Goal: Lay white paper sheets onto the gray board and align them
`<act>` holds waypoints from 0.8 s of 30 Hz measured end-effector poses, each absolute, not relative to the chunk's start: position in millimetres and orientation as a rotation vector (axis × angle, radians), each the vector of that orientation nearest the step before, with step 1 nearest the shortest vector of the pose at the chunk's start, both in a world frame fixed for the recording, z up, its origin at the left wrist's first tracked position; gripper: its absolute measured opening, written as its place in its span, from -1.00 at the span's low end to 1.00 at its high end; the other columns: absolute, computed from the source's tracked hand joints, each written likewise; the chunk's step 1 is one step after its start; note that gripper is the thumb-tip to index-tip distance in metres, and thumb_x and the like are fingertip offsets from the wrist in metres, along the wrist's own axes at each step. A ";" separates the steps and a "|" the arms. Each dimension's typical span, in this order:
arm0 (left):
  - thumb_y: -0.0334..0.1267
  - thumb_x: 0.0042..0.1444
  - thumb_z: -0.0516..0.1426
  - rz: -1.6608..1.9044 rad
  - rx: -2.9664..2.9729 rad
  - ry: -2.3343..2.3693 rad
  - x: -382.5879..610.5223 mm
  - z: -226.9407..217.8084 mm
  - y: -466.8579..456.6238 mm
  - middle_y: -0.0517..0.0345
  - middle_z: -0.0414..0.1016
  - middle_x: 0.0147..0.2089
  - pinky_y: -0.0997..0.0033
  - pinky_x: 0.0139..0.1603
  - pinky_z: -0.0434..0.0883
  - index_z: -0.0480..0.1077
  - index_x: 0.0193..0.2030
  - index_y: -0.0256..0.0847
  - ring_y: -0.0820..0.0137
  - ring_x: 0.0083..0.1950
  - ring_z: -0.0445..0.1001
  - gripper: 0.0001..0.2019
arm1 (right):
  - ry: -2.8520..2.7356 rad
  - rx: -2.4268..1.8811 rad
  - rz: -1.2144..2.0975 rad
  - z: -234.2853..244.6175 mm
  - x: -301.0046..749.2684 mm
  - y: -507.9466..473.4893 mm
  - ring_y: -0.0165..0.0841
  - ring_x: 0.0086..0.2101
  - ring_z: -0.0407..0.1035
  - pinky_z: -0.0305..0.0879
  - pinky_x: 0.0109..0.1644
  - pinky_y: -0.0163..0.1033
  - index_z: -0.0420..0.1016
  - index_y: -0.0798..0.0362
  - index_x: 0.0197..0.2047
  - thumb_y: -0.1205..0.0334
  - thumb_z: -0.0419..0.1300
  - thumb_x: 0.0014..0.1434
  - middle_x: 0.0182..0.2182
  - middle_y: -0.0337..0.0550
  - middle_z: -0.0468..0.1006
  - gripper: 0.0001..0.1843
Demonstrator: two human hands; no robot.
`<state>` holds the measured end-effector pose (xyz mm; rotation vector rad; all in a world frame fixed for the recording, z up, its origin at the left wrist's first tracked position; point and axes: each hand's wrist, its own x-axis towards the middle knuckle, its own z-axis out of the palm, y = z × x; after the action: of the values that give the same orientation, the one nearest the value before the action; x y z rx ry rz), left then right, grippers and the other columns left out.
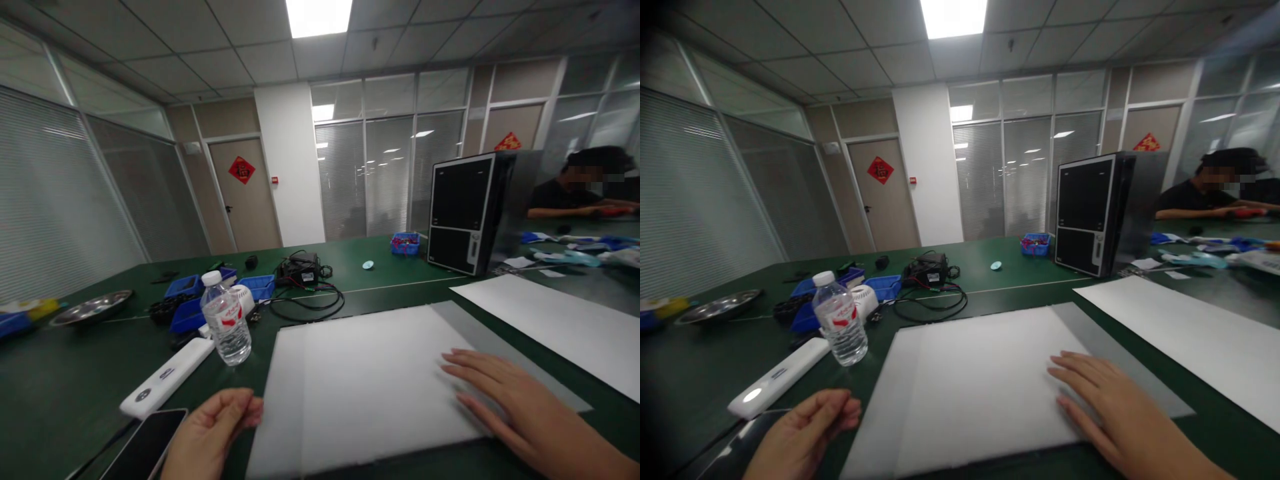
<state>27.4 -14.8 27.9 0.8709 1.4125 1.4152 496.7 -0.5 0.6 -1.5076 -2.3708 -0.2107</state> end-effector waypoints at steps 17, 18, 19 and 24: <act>0.19 0.15 0.10 0.959 1.850 1.800 2.5 13.6 -11.8 0.14 0.70 0.06 0.11 0.32 0.37 0.61 -0.39 -0.02 0.02 0.23 0.54 -0.59 | -2.117 -1.921 0.022 10.0 510.9 1.6 -0.02 0.22 0.34 0.21 0.36 0.21 0.50 -0.19 0.24 -0.43 -0.10 0.25 0.25 -0.14 0.46 -0.25; 0.17 0.14 0.11 0.955 1.862 1.798 2.5 12.5 -11.8 0.13 0.69 0.07 0.10 0.32 0.37 0.64 -0.29 -0.02 0.03 0.24 0.54 -0.62 | -2.139 -1.897 0.040 12.6 507.1 -0.7 -0.03 0.23 0.33 0.21 0.36 0.20 0.48 -0.22 0.25 -0.41 -0.09 0.26 0.25 -0.17 0.46 -0.28; 0.14 0.14 0.12 0.951 1.869 1.800 2.1 11.3 -11.9 0.12 0.69 0.08 0.09 0.30 0.39 0.64 -0.19 -0.02 0.04 0.22 0.55 -0.62 | -2.165 -1.882 0.064 14.6 504.2 -2.5 -0.04 0.24 0.32 0.20 0.36 0.20 0.46 -0.25 0.27 -0.41 -0.10 0.27 0.26 -0.19 0.44 -0.29; 0.05 0.16 0.12 0.907 1.964 1.821 -5.7 -1.8 -10.4 0.11 0.62 0.19 0.05 0.31 0.40 0.59 0.09 -0.03 0.07 0.24 0.54 -0.55 | -2.248 -1.873 0.138 19.9 502.0 -4.8 -0.01 0.30 0.21 0.05 0.41 0.26 0.43 -0.30 0.28 -0.40 -0.07 0.27 0.31 -0.20 0.38 -0.32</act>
<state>-5.7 -10.4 -1.8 1.9641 1.8209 0.9073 502.0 -4.8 19.9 -1.8734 -2.2478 0.1382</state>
